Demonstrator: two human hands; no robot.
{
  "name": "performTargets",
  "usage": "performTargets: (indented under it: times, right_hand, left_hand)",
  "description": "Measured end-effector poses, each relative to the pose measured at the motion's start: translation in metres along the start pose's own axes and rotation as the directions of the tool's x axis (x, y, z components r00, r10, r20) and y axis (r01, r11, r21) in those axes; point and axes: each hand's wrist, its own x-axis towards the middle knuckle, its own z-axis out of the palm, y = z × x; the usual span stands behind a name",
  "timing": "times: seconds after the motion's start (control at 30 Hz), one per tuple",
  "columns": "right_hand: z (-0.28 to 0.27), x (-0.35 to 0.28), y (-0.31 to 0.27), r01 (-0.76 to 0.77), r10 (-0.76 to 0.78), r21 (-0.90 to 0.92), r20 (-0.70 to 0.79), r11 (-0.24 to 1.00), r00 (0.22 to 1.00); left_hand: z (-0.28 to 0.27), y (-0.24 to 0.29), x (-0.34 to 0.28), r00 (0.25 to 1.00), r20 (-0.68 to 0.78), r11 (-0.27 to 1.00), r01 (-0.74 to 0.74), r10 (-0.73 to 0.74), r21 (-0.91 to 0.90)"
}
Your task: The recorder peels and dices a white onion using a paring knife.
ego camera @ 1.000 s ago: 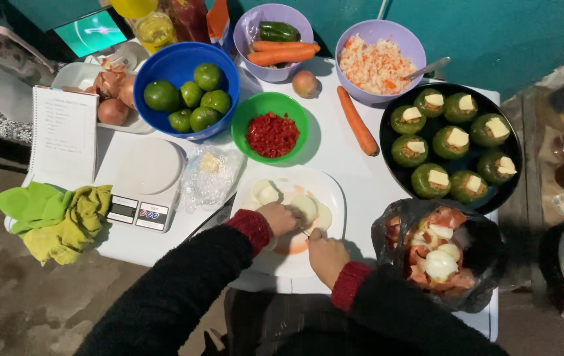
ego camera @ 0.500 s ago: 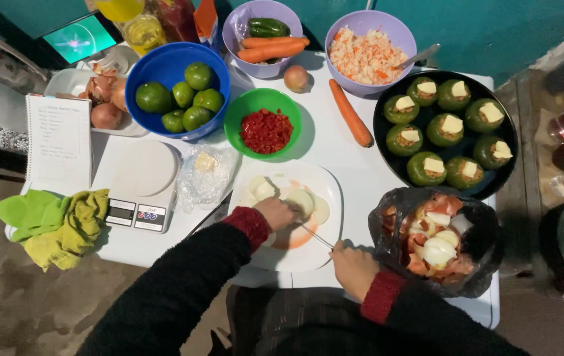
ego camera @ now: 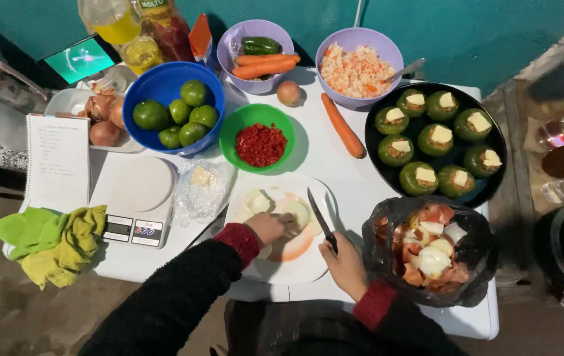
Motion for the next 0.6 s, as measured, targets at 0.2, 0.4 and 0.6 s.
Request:
performTargets:
  times: [0.2,0.4,0.6]
  right_hand:
    - [0.011,0.047,-0.030,-0.037,0.022,-0.158,-0.101,0.987,0.995]
    - [0.018,0.058,-0.020,-0.064,0.047,-0.223,-0.082,0.973,0.996]
    - [0.021,0.068,-0.018,-0.080,0.062,-0.146,-0.126,0.986,0.990]
  left_hand:
    - [-0.001,-0.005,-0.001,0.997,-0.062,0.998,0.044,-0.047,-0.053]
    - [-0.045,0.005,0.011,0.929,-0.363,0.995,0.049,-0.077,-0.086]
    - [-0.035,-0.003,0.025,0.962,-0.211,0.951,0.109,-0.174,-0.288]
